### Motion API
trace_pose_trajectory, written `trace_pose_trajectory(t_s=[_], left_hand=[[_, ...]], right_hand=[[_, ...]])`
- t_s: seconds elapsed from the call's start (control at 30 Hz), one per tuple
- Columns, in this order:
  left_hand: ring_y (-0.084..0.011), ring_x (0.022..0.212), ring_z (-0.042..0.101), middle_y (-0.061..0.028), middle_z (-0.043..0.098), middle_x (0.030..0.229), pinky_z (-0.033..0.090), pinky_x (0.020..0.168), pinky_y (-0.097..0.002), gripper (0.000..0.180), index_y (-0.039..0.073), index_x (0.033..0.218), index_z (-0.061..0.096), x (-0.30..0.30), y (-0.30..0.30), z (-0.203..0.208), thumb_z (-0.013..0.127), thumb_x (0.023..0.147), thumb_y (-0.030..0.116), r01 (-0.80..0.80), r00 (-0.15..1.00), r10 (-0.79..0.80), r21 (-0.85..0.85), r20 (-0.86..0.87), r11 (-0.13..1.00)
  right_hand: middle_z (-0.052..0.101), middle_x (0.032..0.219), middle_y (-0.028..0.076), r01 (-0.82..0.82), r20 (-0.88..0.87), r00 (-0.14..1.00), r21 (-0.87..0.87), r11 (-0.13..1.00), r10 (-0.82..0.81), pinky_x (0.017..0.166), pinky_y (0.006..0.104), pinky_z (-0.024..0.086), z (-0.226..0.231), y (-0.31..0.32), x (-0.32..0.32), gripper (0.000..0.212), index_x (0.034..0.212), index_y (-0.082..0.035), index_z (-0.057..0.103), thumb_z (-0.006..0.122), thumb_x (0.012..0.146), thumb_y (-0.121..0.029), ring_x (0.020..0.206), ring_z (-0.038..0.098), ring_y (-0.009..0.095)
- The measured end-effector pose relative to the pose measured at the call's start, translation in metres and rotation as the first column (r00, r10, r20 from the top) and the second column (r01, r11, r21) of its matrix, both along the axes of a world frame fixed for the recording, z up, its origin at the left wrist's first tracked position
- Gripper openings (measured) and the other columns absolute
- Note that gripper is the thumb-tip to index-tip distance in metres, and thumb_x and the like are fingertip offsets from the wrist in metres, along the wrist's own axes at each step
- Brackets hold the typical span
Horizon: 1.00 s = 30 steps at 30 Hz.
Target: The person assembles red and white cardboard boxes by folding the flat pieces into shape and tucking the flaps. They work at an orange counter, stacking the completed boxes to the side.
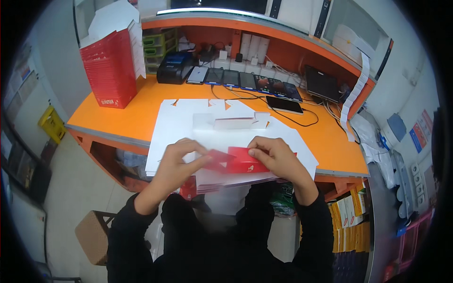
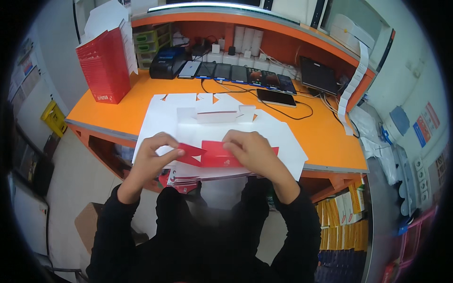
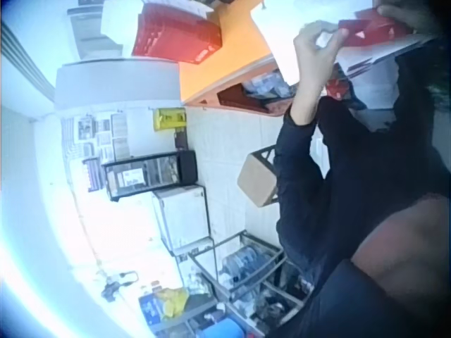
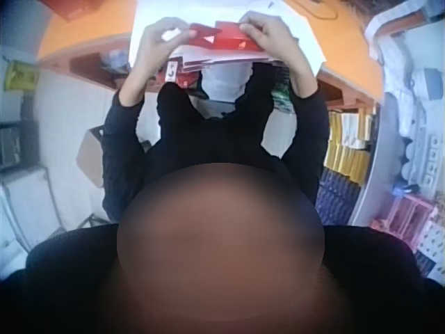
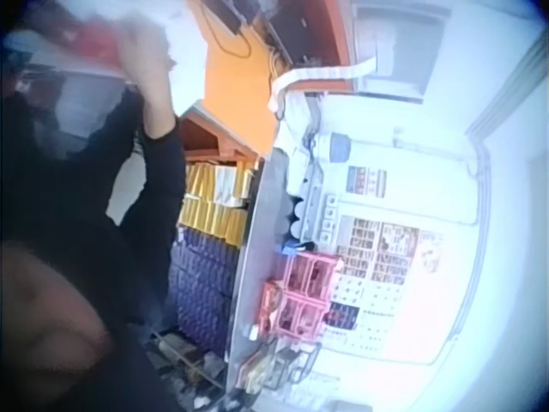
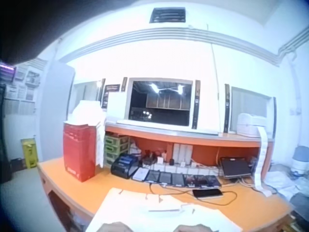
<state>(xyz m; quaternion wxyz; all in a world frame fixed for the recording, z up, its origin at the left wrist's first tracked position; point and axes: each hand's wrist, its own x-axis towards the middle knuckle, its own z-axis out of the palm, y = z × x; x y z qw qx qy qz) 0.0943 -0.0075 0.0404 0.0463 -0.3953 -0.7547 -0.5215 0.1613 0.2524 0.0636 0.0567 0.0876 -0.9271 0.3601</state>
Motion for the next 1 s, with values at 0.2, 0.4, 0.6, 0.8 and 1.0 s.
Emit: trace_pose_trajectory(t_s=[0.2, 0.4, 0.6, 0.8, 1.0], left_hand=[[-0.0307, 0.1, 0.05, -0.0089, 0.055, 0.099, 0.039, 0.086, -0.0389, 0.02, 0.006, 0.092, 0.058, -0.001, 0.046, -0.002, 0.069, 0.076, 0.009, -0.027, 0.844, -0.118, -0.261, -0.524, 0.965], [-0.0286, 0.109, 0.045, -0.0103, 0.051, 0.107, 0.035, 0.093, -0.0401, 0.021, 0.008, 0.097, 0.057, -0.004, 0.047, -0.01, 0.068, 0.08, 0.015, 0.135, 0.885, -0.328, -0.493, -0.331, 0.86], [-0.03, 0.11, 0.046, -0.0115, 0.052, 0.108, 0.035, 0.096, -0.0405, 0.017, 0.008, 0.096, 0.059, -0.007, 0.066, -0.012, 0.065, 0.084, 0.019, 0.239, 0.839, -0.464, -0.574, -0.283, 0.783], [-0.0328, 0.097, 0.054, -0.014, 0.06, 0.095, 0.04, 0.087, -0.0417, 0.017, 0.005, 0.088, 0.063, -0.012, 0.052, -0.005, 0.057, 0.089, 0.021, 0.15, 0.926, -0.298, -0.5, -0.231, 0.853], [-0.0203, 0.061, 0.054, -0.0082, 0.054, 0.061, 0.043, 0.062, -0.0333, 0.026, -0.002, 0.084, 0.058, -0.045, 0.048, 0.004, 0.052, 0.094, 0.021, 0.187, 0.973, -0.217, -0.279, -0.081, 0.942]], right_hand=[[0.065, 0.08, 0.016, -0.165, -0.032, 0.986, 0.037, 0.986, 0.167, 0.071, 0.0373, 0.048, -0.013, -0.014, -0.01, 0.02, 0.096, -0.006, 0.065, 0.054, 0.089, -0.021, 0.077, 0.063, 0.033], [0.065, 0.083, 0.018, -0.171, 0.022, 0.985, 0.121, 0.978, 0.169, 0.073, 0.0385, 0.048, 0.0, 0.003, 0.007, 0.022, 0.099, -0.003, 0.065, 0.054, 0.088, -0.018, 0.078, 0.063, 0.035], [0.066, 0.081, 0.015, -0.063, -0.056, 0.996, 0.205, 0.977, 0.076, 0.071, 0.0401, 0.049, -0.016, 0.002, 0.015, 0.015, 0.091, -0.007, 0.068, 0.056, 0.084, -0.014, 0.077, 0.062, 0.035], [0.066, 0.079, 0.011, 0.121, -0.234, 0.971, 0.286, 0.951, -0.053, 0.068, 0.0396, 0.049, -0.015, 0.001, 0.021, 0.01, 0.087, -0.007, 0.067, 0.06, 0.081, -0.012, 0.072, 0.062, 0.031], [0.065, 0.079, 0.01, 0.045, -0.603, 0.788, 0.252, 0.967, 0.121, 0.062, 0.034, 0.05, -0.029, -0.043, 0.038, 0.004, 0.081, -0.002, 0.066, 0.067, 0.078, -0.004, 0.07, 0.062, 0.027]])
